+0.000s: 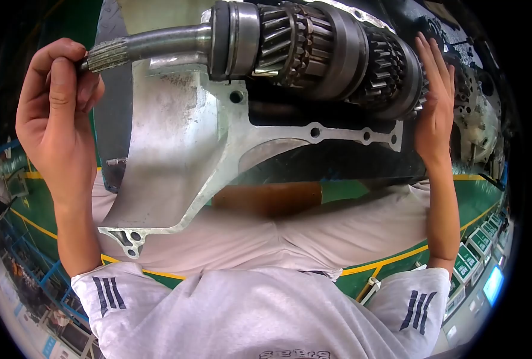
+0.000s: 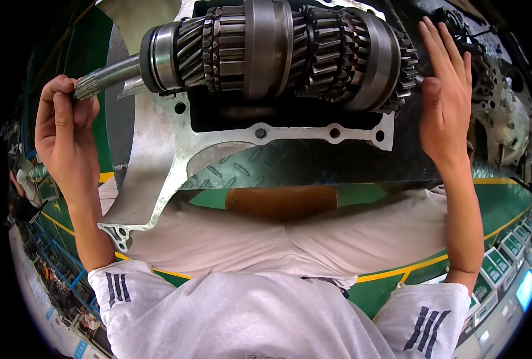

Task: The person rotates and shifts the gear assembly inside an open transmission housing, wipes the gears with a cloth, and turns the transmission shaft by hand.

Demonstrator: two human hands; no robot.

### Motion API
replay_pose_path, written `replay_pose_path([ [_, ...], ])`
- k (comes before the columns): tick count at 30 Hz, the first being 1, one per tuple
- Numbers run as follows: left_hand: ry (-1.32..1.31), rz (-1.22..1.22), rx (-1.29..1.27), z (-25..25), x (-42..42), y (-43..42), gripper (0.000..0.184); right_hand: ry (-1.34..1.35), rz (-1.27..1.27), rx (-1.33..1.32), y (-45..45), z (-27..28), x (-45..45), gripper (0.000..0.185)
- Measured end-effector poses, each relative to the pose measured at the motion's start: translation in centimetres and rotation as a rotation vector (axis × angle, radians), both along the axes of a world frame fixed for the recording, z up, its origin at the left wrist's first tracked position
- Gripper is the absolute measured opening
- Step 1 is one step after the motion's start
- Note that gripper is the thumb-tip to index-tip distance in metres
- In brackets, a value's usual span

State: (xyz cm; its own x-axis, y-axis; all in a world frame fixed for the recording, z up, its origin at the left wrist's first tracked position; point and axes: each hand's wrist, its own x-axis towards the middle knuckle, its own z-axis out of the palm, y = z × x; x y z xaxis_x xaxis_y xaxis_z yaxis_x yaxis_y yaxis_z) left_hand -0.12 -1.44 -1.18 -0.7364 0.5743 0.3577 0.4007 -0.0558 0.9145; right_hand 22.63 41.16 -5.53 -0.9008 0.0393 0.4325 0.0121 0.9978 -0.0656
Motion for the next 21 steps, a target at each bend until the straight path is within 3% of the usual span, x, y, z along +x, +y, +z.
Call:
replay_pose_path([
  [13,-0.066,0.029,0.002,-0.1,-0.3,0.0,0.029,0.06,0.067,-0.066,-0.7,-0.1,0.3,0.072],
  [21,-0.055,0.036,-0.078,-1.0,-2.3,-2.2,0.03,-0.179,-0.016,-0.568,1.7,1.3,3.8,0.039],
])
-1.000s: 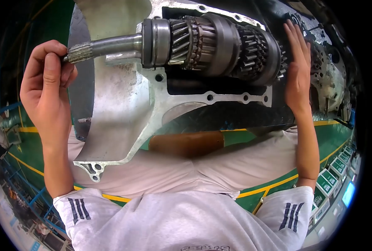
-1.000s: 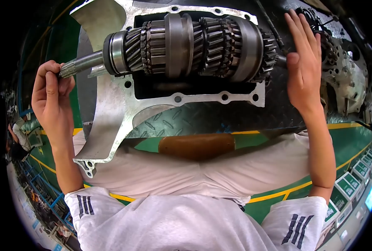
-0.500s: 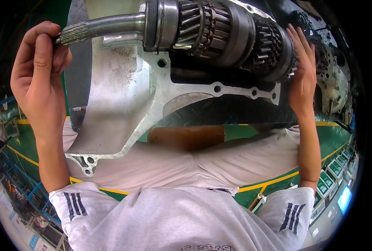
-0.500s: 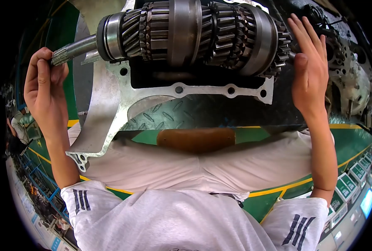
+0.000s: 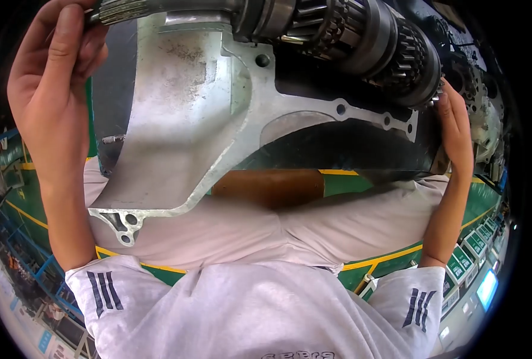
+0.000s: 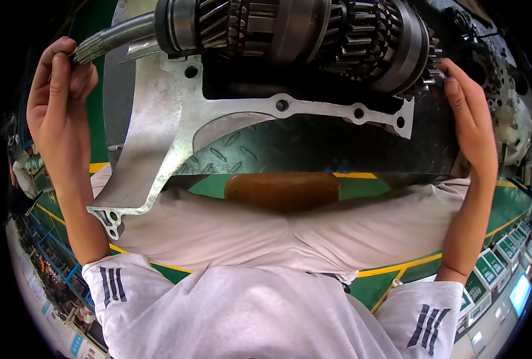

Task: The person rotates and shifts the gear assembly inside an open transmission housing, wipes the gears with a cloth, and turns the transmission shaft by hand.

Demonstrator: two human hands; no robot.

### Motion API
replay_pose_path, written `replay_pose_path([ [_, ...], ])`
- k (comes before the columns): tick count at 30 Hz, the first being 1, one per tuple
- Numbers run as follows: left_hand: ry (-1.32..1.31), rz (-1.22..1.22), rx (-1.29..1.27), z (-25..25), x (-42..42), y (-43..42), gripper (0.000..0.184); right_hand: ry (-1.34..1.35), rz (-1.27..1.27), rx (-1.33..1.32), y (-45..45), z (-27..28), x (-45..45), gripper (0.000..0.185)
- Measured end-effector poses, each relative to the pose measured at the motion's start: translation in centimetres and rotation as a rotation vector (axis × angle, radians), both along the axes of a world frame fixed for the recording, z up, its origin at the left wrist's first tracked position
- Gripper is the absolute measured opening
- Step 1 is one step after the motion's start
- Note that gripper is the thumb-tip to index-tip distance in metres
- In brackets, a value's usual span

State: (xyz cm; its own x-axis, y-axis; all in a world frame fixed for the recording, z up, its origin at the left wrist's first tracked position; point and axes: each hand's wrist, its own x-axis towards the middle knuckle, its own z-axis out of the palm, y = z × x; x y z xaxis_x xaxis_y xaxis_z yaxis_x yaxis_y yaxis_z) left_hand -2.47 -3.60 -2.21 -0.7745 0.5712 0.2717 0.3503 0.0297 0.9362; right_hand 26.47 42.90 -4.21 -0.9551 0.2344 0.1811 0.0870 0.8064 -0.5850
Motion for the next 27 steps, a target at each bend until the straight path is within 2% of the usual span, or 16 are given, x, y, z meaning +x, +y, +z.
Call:
replay_pose_path([
  [1,-0.001,-0.023,-0.004,-0.1,0.0,0.0,0.03,-0.133,0.061,-0.052,0.3,1.4,-0.2,0.038],
  [4,0.014,-0.004,-0.018,-0.4,0.1,0.1,0.03,-0.283,0.153,-0.101,0.4,3.4,-1.1,0.035],
  [8,0.015,-0.011,0.018,-0.2,0.4,-0.2,0.03,-0.19,0.1,-0.107,-0.6,3.3,-0.9,0.026],
  [12,0.055,0.053,0.002,-0.1,0.8,0.0,0.03,-0.075,0.07,0.233,-2.6,3.2,-1.1,0.025],
  [16,0.087,0.106,-0.02,0.5,1.8,1.4,0.03,-0.052,0.017,0.206,-3.4,3.4,-1.6,0.027],
  [18,0.091,-0.008,0.012,0.7,1.7,1.1,0.031,-0.032,0.031,0.171,-3.4,3.6,-1.7,0.027],
  [19,0.091,-0.046,0.022,0.8,1.8,1.1,0.031,-0.09,0.032,0.072,-3.2,3.8,-1.6,0.026],
  [21,0.057,-0.023,0.031,1.0,2.1,1.2,0.032,-0.22,0.093,0.09,-1.6,4.0,-1.2,0.024],
  [25,0.023,-0.059,0.072,1.3,2.4,2.2,0.034,-0.203,0.128,0.14,-2.0,4.3,-1.1,0.025],
  [27,0.106,-0.012,0.134,1.2,2.2,2.5,0.031,-0.194,0.107,0.166,-2.0,4.3,-1.4,0.028],
])
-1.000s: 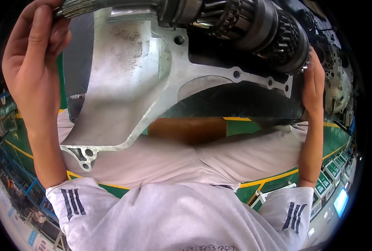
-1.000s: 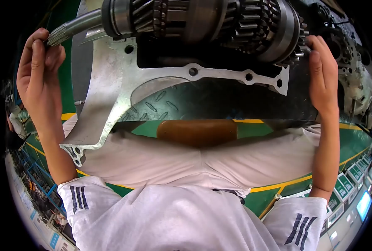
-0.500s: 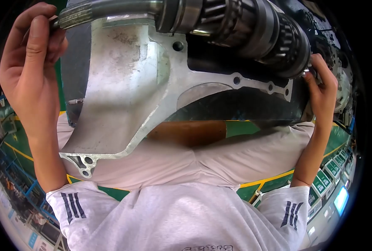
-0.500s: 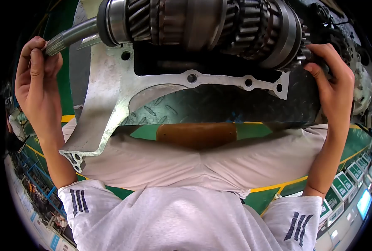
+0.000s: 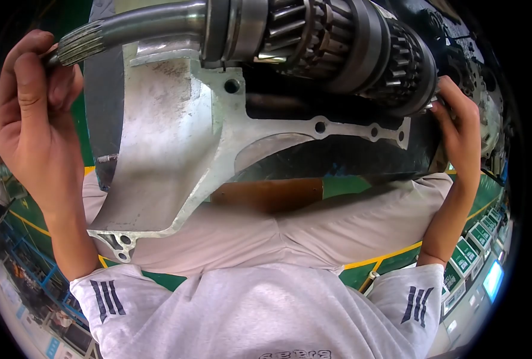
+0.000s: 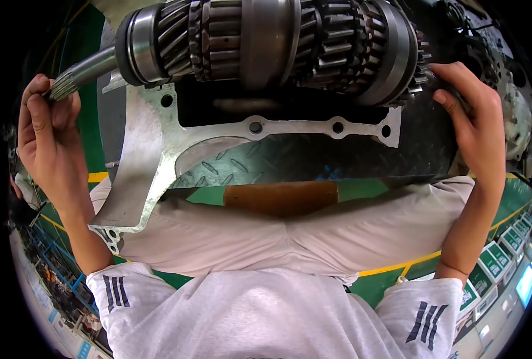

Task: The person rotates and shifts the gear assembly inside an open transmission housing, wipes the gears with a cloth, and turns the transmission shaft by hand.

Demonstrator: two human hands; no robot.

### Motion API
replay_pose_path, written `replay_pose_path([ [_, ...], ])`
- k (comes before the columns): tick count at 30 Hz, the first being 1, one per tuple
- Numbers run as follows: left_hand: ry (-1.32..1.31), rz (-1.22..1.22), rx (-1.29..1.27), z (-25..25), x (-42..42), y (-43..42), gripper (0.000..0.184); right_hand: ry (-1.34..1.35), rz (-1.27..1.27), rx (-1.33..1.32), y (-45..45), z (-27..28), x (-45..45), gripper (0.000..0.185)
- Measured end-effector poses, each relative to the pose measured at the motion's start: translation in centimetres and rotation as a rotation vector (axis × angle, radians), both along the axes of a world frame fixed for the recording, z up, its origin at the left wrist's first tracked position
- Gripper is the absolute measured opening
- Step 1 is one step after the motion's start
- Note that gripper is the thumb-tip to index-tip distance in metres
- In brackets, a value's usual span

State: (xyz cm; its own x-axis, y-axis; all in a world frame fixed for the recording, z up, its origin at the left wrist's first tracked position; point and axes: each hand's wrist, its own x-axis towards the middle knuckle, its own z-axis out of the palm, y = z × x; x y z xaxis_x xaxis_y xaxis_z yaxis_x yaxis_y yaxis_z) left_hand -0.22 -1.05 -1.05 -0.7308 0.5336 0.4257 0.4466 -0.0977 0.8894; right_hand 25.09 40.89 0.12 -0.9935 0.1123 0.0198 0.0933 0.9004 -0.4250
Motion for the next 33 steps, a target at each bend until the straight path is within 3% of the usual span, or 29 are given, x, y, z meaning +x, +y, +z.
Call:
replay_pose_path([
  [4,-0.059,-0.072,-0.049,0.5,0.0,-0.6,0.038,0.046,-0.066,0.004,-1.3,-0.2,-0.2,0.03],
  [9,0.023,0.188,-0.104,0.2,0.4,-0.4,0.039,0.241,-0.186,0.066,-2.5,-1.7,-0.5,0.031],
  [11,0.013,0.18,-0.09,0.2,0.4,-0.5,0.039,0.205,-0.193,0.125,-2.7,-1.0,-0.5,0.032],
  [14,0.006,0.193,-0.101,0.0,-0.2,-1.5,0.039,0.096,-0.086,-0.077,-2.5,0.3,-0.3,0.03],
  [17,-0.01,0.185,-0.119,-0.1,-0.4,-1.5,0.038,0.003,-0.011,-0.089,-1.4,0.1,0.2,0.031],
  [28,-0.055,0.059,-0.084,0.5,-0.4,-1.4,0.034,0.188,-0.088,-0.023,-2.6,-0.3,-0.4,0.027],
  [33,-0.024,0.149,-0.15,0.4,-0.2,-1.6,0.035,0.265,-0.184,0.023,-3.3,-0.7,-0.4,0.032],
])
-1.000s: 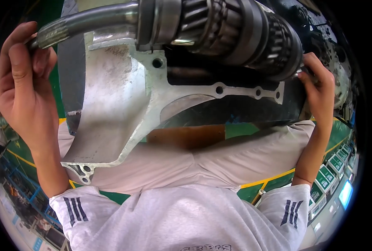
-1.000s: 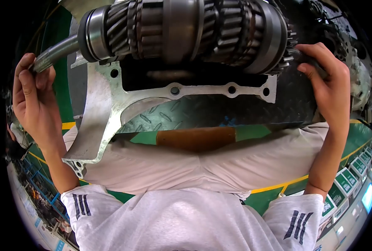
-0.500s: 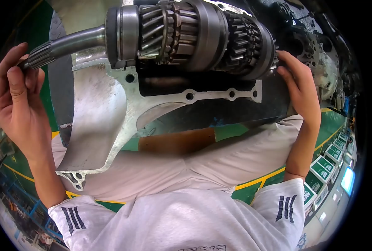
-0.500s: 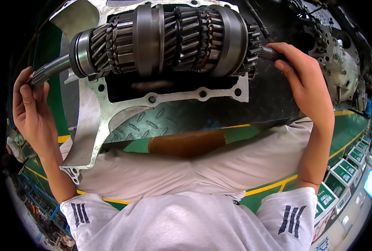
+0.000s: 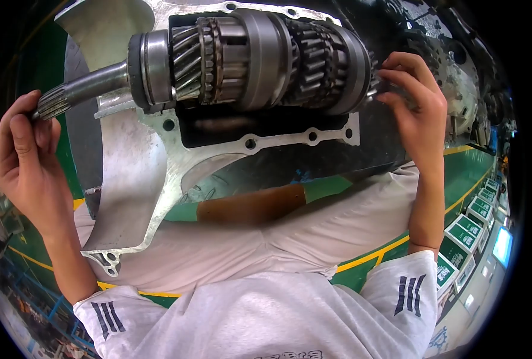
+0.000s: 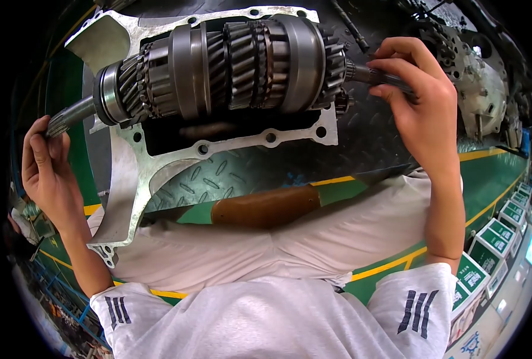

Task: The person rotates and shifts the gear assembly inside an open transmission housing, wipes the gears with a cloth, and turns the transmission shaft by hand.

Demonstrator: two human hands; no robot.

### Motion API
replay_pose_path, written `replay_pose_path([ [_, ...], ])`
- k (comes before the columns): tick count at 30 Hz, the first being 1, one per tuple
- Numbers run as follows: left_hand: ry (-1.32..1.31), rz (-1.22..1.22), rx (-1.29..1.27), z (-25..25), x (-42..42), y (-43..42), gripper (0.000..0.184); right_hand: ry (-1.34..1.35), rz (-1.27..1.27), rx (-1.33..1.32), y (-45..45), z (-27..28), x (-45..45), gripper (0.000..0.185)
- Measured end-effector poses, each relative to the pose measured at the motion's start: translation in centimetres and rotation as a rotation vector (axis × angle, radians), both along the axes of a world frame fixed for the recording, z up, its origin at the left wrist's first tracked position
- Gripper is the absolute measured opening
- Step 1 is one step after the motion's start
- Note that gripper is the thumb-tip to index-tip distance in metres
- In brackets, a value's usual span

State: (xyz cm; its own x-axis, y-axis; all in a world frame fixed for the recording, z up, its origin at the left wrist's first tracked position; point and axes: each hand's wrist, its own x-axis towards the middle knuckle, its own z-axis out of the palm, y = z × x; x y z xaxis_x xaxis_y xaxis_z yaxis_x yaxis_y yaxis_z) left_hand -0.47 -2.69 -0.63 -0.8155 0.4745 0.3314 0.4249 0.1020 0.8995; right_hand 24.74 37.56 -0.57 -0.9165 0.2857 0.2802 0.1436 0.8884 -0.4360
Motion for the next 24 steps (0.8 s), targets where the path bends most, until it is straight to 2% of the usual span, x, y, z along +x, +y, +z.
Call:
replay_pose_path([
  [4,0.024,0.038,0.029,-0.5,0.2,0.5,0.033,0.051,-0.026,0.05,-0.2,-0.6,-0.2,0.03],
  [6,0.007,0.135,0.041,-0.6,0.4,0.6,0.032,0.153,-0.035,0.031,-0.1,-1.5,-0.1,0.029],
  [8,-0.008,0.085,0.038,-0.6,0.3,0.2,0.03,0.182,-0.055,0.052,-0.4,-2.2,0.0,0.036],
  [11,-0.034,0.06,0.054,-0.4,0.3,0.3,0.028,0.076,-0.076,0.091,-0.3,-0.9,0.0,0.041],
  [13,-0.042,0.092,0.05,-0.4,0.3,0.3,0.03,0.082,0.072,0.017,0.3,0.1,-0.2,0.038],
  [14,-0.055,0.133,0.036,-0.5,0.3,0.2,0.031,0.085,0.064,0.018,0.9,0.1,0.1,0.038],
  [16,-0.052,0.114,0.038,-0.4,0.2,-0.1,0.031,-0.142,0.199,-0.076,2.2,0.0,0.8,0.033],
  [18,-0.083,0.046,0.066,-0.4,0.1,-0.2,0.031,-0.14,0.206,-0.057,2.3,0.2,0.6,0.03],
  [19,-0.048,0.127,0.076,-0.6,0.3,0.5,0.027,-0.13,0.201,-0.044,2.3,0.3,0.5,0.028],
  [24,-0.051,0.117,0.084,-0.8,0.0,0.1,0.027,-0.107,0.153,0.017,2.1,0.1,0.5,0.024],
])
